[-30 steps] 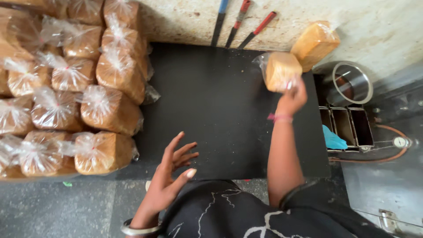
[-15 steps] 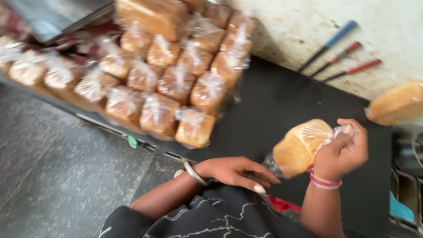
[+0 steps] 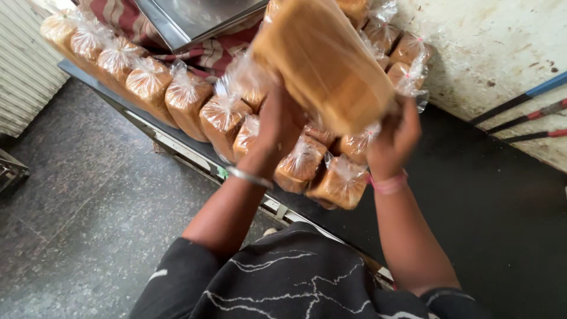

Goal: The person organizes numerous loaves of packaged bread on a dark table, moving them from one side to the other and stacking them.

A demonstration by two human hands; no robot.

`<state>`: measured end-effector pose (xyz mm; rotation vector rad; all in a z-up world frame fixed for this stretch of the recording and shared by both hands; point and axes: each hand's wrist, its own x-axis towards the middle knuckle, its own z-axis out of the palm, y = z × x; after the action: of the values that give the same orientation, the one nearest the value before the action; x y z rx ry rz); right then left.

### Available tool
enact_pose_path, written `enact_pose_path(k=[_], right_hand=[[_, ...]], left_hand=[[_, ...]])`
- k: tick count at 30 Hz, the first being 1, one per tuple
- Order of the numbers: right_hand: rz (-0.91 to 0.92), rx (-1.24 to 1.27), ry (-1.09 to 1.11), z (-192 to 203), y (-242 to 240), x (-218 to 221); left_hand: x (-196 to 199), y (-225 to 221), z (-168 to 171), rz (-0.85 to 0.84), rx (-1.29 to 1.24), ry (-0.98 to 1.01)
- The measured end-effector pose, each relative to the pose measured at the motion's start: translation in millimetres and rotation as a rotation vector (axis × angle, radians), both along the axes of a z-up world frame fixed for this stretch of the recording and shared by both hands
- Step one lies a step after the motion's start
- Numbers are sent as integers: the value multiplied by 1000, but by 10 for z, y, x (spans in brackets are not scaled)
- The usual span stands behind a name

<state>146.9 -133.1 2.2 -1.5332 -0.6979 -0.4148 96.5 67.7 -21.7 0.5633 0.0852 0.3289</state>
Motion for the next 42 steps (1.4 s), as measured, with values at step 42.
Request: enact_pose_path(k=[42], right_hand=[[-667,-72,444,-1833,-5764,1356]], left_hand=[[48,-3572,-239,-468,802,185]])
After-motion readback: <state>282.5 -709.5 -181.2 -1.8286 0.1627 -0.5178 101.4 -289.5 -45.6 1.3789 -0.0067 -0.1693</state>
